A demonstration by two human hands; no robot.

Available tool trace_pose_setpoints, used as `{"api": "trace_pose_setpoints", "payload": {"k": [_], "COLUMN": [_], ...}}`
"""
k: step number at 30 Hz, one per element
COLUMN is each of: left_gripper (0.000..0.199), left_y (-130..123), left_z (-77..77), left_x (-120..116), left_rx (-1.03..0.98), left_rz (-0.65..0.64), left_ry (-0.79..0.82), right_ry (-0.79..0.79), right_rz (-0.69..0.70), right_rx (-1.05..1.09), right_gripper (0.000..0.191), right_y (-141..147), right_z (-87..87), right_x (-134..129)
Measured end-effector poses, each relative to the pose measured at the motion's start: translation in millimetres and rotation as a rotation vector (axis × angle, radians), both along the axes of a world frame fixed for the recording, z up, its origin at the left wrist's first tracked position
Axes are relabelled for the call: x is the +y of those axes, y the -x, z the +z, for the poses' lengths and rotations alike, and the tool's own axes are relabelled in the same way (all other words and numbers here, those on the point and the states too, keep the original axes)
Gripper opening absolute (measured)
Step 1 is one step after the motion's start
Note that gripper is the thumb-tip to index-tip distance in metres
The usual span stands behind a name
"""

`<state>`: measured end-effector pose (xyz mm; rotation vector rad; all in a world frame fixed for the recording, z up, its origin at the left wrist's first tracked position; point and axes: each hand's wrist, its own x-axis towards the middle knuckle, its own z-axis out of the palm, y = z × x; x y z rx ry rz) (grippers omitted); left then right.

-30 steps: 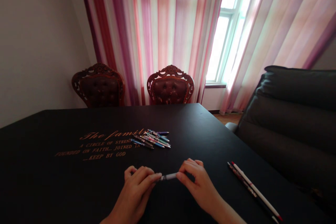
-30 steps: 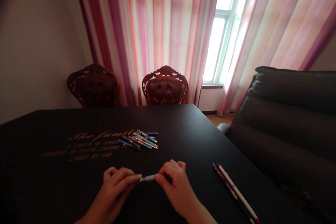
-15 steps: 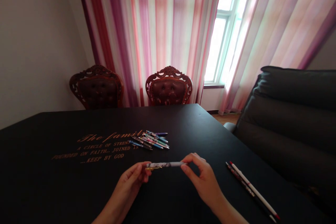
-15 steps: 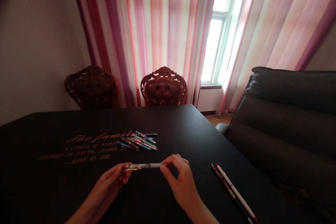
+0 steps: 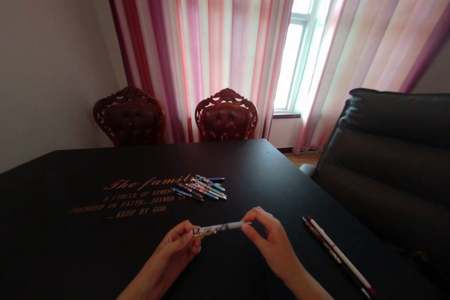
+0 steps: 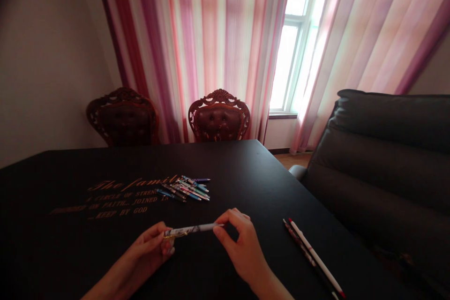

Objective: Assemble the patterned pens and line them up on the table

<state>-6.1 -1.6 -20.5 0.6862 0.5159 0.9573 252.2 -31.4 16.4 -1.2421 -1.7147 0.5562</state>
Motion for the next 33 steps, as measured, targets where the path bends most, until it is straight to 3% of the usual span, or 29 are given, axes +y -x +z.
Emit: {"api": "trace_pose_setpoints", "payload": {"k": [11, 18, 22, 27, 33], "left_gripper": [0.006, 0.013, 0.011, 0.023, 0.030], "left_y": [-2, -1, -4, -6, -3], "left_z": [13.4, 11.7, 13.4, 8.6, -5.0], "left_x": [-5, -3, -3, 2, 10], "left_rx": [-0.070, -0.029, -0.013, 0.088, 0.160], "left_rz": [-0.046, -0.033, 0.047, 0.057, 0.058], "left_ry": [0.027, 0.055, 0.136, 0.111, 0.100], "right_ry": [0.033, 0.050, 0.050, 0.048, 0.008], "right_rz": [-0.013, 0.006, 0.038, -0.034, -0.118], "right_rx": [-0.006, -0.014, -0.020, -0.095, -0.216], "right_gripper": [0.014, 0.014, 0.011, 0.013, 0.008], "right_y": [2, 0, -2, -3, -4], "right_z": [1.6, -0.5, -2.1, -3.7, 20.2], "right_x": [-2, 1, 6, 8, 2]}}
